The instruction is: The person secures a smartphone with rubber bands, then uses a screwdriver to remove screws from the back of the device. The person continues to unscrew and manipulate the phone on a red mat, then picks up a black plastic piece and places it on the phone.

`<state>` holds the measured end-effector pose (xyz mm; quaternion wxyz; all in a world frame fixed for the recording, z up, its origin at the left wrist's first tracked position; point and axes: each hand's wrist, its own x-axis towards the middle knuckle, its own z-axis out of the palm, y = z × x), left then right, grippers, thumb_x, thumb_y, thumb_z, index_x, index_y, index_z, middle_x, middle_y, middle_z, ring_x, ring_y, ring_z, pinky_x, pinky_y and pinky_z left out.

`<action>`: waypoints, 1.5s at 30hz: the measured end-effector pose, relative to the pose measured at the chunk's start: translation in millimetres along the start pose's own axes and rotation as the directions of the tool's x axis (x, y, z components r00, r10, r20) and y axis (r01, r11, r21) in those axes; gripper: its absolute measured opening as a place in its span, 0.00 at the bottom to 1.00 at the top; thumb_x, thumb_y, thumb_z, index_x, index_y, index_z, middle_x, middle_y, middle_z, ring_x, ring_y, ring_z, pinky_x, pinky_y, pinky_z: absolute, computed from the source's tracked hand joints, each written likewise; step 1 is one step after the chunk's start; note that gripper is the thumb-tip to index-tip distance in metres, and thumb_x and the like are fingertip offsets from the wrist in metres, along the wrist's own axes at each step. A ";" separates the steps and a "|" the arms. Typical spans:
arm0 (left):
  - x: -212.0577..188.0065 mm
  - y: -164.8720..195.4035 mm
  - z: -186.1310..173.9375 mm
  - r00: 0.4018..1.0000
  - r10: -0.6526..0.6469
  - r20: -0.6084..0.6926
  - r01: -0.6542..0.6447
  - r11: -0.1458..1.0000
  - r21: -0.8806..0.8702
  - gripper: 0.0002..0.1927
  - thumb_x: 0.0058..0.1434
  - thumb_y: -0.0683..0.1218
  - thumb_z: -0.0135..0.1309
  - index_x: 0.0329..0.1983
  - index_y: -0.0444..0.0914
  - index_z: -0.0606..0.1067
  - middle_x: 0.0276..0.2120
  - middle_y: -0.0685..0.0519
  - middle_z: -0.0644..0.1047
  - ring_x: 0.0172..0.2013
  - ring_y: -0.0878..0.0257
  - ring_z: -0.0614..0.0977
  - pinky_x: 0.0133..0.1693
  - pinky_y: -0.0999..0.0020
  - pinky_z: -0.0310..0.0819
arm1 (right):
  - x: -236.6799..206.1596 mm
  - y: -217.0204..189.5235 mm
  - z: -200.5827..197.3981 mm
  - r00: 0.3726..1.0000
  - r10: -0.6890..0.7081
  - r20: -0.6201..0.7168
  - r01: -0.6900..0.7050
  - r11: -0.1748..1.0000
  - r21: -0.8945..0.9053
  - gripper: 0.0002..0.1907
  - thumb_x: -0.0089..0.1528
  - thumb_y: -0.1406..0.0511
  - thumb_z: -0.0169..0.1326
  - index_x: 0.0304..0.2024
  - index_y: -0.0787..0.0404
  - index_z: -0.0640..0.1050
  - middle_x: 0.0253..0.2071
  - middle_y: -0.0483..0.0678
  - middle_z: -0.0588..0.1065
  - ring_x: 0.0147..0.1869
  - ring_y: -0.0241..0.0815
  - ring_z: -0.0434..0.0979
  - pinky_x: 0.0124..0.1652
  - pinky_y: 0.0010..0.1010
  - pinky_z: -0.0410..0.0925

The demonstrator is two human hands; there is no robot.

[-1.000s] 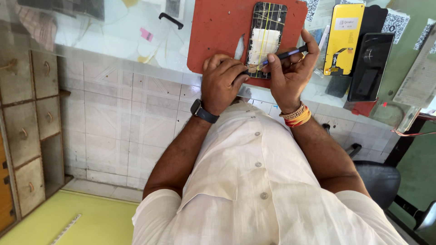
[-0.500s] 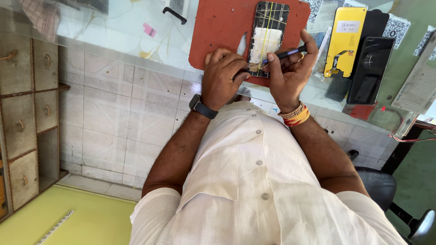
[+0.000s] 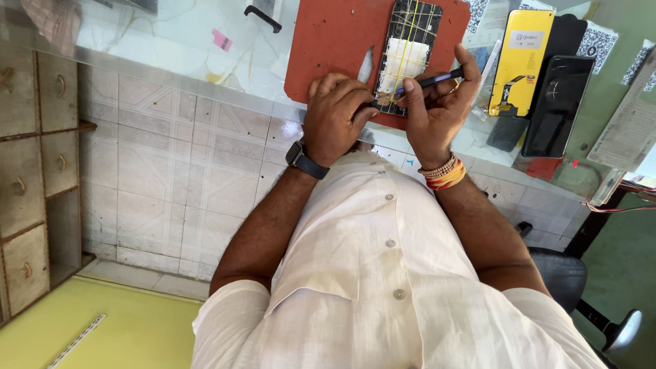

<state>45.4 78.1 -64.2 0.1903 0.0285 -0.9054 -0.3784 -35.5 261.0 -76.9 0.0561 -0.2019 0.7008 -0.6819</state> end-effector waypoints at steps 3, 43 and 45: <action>0.2 0.9 -1.7 1.000 0.005 0.002 -0.005 1.000 -0.007 0.12 0.55 0.46 0.70 0.39 0.41 0.81 0.43 0.58 0.80 0.51 0.58 0.75 0.56 0.55 0.63 | 0.7 0.1 0.0 1.000 -0.003 0.000 0.003 1.000 -0.004 0.34 0.77 0.76 0.57 0.75 0.58 0.50 0.45 0.53 0.80 0.41 0.35 0.82 0.39 0.23 0.77; 14.6 4.6 -5.9 0.996 -0.044 0.083 0.048 0.998 -0.048 0.10 0.53 0.46 0.71 0.36 0.44 0.81 0.39 0.63 0.80 0.47 0.61 0.74 0.53 0.57 0.60 | 1.0 -0.1 -2.5 1.000 -0.006 0.006 0.007 1.000 -0.022 0.35 0.77 0.76 0.58 0.75 0.58 0.51 0.43 0.53 0.80 0.39 0.35 0.82 0.39 0.23 0.76; 15.0 4.1 -5.2 0.996 -0.045 0.083 0.049 0.998 -0.049 0.10 0.53 0.46 0.71 0.36 0.44 0.81 0.39 0.63 0.80 0.47 0.61 0.74 0.53 0.57 0.60 | 1.0 0.3 -2.5 1.000 -0.011 0.006 0.012 1.000 -0.029 0.35 0.77 0.76 0.58 0.75 0.58 0.51 0.44 0.53 0.80 0.40 0.35 0.81 0.39 0.23 0.76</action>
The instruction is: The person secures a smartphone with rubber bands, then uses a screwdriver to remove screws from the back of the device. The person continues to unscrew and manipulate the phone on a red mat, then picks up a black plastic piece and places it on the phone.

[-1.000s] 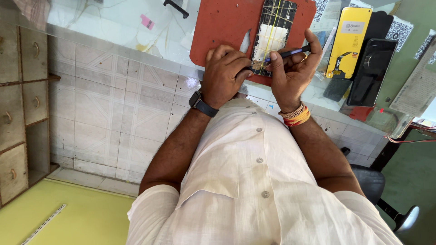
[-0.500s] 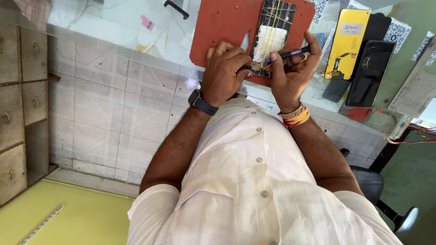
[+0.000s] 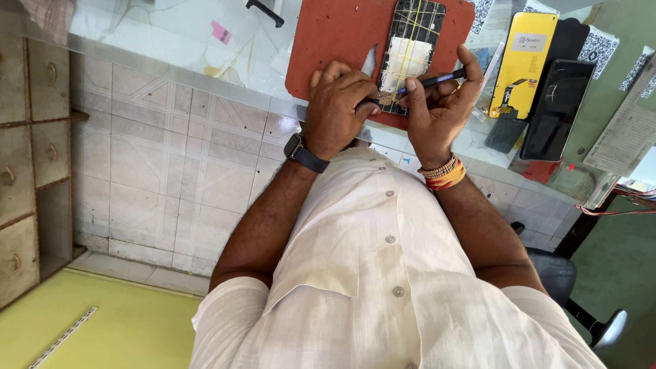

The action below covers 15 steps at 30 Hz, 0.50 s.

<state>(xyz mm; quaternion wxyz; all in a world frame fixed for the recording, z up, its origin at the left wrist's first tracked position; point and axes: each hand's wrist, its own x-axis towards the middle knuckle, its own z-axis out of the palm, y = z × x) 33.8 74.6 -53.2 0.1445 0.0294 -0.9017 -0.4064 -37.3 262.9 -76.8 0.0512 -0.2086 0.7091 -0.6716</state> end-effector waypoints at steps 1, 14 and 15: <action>-0.6 -0.4 0.3 1.000 0.000 -0.001 0.000 1.000 -0.002 0.10 0.53 0.46 0.71 0.36 0.44 0.81 0.39 0.63 0.80 0.47 0.62 0.74 0.53 0.57 0.60 | -0.5 0.2 0.1 1.000 0.005 -0.001 -0.005 1.000 0.006 0.35 0.77 0.76 0.58 0.75 0.58 0.51 0.44 0.53 0.80 0.40 0.35 0.81 0.39 0.23 0.76; -6.1 -4.2 4.5 0.999 0.017 -0.047 -0.017 1.000 0.000 0.09 0.53 0.46 0.71 0.30 0.42 0.80 0.40 0.61 0.81 0.48 0.60 0.74 0.52 0.57 0.62 | -0.8 1.1 1.1 0.999 0.041 -0.007 -0.041 0.998 0.043 0.35 0.77 0.76 0.58 0.74 0.58 0.51 0.43 0.52 0.80 0.39 0.34 0.81 0.40 0.23 0.76; -6.3 -4.1 4.0 0.999 0.013 -0.047 -0.013 1.000 -0.005 0.09 0.53 0.46 0.71 0.30 0.42 0.80 0.40 0.61 0.81 0.48 0.60 0.74 0.53 0.57 0.62 | -0.8 0.9 1.2 0.999 0.045 -0.006 -0.045 0.998 0.043 0.35 0.77 0.76 0.58 0.74 0.58 0.51 0.42 0.52 0.79 0.39 0.34 0.81 0.40 0.23 0.76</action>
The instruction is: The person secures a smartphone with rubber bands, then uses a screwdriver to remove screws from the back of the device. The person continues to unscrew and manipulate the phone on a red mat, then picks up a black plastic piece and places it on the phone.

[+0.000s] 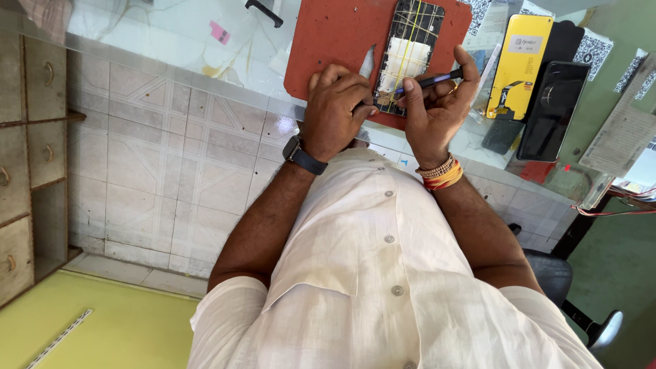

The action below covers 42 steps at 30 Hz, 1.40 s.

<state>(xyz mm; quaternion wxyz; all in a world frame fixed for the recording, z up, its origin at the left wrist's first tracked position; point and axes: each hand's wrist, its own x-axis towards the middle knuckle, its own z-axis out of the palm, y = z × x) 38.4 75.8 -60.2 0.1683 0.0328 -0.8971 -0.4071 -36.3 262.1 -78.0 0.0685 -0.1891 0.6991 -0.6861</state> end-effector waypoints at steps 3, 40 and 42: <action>0.1 1.2 -0.4 1.000 -0.005 -0.003 0.005 1.000 -0.004 0.11 0.51 0.46 0.72 0.30 0.42 0.79 0.40 0.60 0.81 0.48 0.60 0.75 0.52 0.56 0.62 | 1.1 -0.5 -0.1 1.000 -0.010 0.004 0.010 1.000 -0.007 0.35 0.77 0.76 0.59 0.74 0.58 0.51 0.41 0.51 0.79 0.38 0.34 0.81 0.39 0.23 0.76; -7.1 4.9 -3.6 0.989 0.121 -0.088 -0.117 0.991 0.059 0.10 0.56 0.45 0.70 0.39 0.40 0.82 0.41 0.59 0.81 0.49 0.59 0.76 0.53 0.57 0.65 | 0.2 -2.1 0.7 0.995 -0.100 -0.008 0.100 0.994 -0.049 0.34 0.77 0.76 0.57 0.74 0.58 0.51 0.50 0.56 0.80 0.43 0.37 0.83 0.41 0.24 0.78; -8.0 5.6 -4.4 0.983 0.152 -0.102 -0.144 0.987 0.077 0.10 0.57 0.44 0.70 0.41 0.39 0.82 0.43 0.59 0.81 0.49 0.59 0.77 0.54 0.57 0.65 | 0.9 -2.1 0.9 0.994 -0.110 -0.012 0.110 0.992 -0.059 0.34 0.77 0.77 0.57 0.74 0.58 0.51 0.49 0.56 0.80 0.43 0.37 0.83 0.40 0.24 0.78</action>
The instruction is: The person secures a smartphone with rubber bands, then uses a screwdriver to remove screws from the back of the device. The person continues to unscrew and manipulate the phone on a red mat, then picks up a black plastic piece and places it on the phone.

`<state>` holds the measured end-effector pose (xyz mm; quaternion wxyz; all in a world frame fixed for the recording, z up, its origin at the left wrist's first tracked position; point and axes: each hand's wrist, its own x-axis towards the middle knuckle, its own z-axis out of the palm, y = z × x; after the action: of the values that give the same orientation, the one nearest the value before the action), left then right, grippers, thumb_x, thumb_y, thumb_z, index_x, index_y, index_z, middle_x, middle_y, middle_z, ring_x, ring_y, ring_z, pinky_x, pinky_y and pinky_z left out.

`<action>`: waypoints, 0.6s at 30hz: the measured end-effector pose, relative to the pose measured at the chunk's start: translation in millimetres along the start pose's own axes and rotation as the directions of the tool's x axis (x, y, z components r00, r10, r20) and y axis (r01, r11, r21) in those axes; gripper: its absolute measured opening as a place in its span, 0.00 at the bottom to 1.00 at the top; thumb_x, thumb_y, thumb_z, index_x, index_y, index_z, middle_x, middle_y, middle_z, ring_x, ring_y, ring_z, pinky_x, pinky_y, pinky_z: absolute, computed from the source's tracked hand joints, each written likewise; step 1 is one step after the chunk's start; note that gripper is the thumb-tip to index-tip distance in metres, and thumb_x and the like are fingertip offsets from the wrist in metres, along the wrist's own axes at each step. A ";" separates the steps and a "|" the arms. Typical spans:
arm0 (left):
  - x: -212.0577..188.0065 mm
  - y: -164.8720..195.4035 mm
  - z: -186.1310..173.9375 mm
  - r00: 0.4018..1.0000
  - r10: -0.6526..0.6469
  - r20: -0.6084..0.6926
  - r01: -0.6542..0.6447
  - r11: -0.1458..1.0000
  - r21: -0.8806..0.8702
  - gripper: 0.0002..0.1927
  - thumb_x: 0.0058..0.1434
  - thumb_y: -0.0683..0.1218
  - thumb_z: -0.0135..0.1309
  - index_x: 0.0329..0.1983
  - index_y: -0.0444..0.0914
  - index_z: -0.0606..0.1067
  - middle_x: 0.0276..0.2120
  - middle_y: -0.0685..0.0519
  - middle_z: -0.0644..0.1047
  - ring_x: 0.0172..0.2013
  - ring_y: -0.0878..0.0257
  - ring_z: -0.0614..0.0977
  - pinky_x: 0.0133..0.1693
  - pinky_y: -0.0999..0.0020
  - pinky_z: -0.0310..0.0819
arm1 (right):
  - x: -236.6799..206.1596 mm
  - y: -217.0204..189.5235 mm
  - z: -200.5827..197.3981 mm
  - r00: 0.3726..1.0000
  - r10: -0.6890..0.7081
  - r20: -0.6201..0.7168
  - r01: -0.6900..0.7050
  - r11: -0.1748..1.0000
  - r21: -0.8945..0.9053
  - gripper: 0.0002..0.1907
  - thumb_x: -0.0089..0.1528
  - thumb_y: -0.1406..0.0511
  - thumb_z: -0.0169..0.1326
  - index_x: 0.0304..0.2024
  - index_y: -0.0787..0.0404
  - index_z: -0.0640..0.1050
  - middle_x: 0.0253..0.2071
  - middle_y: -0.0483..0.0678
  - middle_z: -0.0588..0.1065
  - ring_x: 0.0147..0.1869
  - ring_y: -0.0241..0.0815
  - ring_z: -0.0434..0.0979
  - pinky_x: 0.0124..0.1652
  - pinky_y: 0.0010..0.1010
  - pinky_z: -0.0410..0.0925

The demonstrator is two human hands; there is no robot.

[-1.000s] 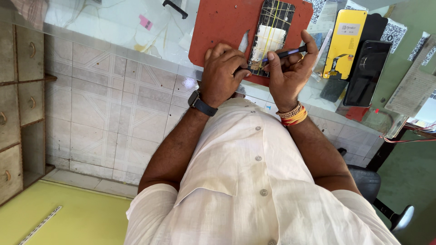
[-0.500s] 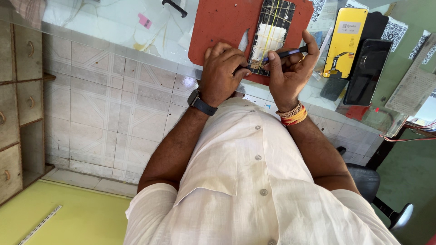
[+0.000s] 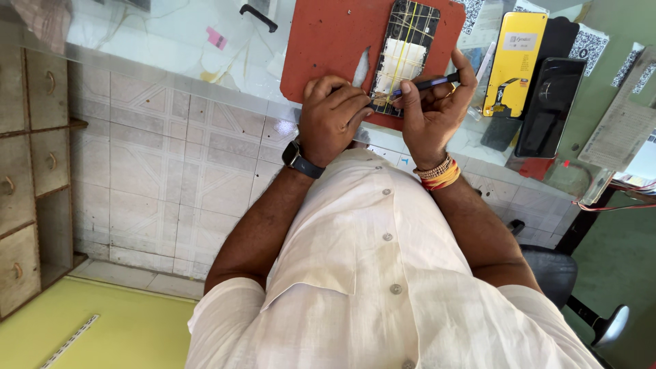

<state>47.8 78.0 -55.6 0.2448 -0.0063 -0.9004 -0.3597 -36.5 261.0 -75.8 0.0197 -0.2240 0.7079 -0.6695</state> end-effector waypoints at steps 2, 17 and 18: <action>0.5 0.2 -0.5 0.999 0.032 -0.013 -0.032 0.999 0.013 0.10 0.57 0.44 0.69 0.41 0.39 0.82 0.43 0.58 0.82 0.48 0.59 0.77 0.53 0.57 0.66 | 0.7 0.1 0.3 1.000 0.007 -0.005 -0.007 1.000 0.006 0.34 0.76 0.76 0.57 0.74 0.58 0.51 0.48 0.56 0.80 0.42 0.36 0.83 0.40 0.24 0.78; 1.1 4.7 -4.1 0.984 0.180 -0.014 -0.176 0.973 0.147 0.08 0.62 0.42 0.66 0.42 0.35 0.83 0.44 0.54 0.82 0.46 0.60 0.80 0.49 0.58 0.69 | 1.8 -3.9 -0.4 0.997 0.079 0.009 -0.079 0.996 0.030 0.34 0.77 0.76 0.57 0.74 0.59 0.50 0.46 0.56 0.80 0.42 0.37 0.83 0.41 0.25 0.79; 1.3 4.8 -4.2 0.983 0.182 -0.008 -0.179 0.972 0.152 0.08 0.62 0.42 0.66 0.43 0.35 0.83 0.44 0.54 0.82 0.46 0.60 0.80 0.48 0.57 0.69 | 1.5 -4.3 -0.3 0.996 0.088 0.007 -0.088 0.995 0.042 0.34 0.77 0.76 0.57 0.74 0.59 0.50 0.45 0.55 0.80 0.42 0.37 0.83 0.41 0.25 0.79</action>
<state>49.3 78.6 -49.3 0.2863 -0.0656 -0.9179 -0.2669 -36.7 260.8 -71.3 0.0559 -0.1940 0.7029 -0.6820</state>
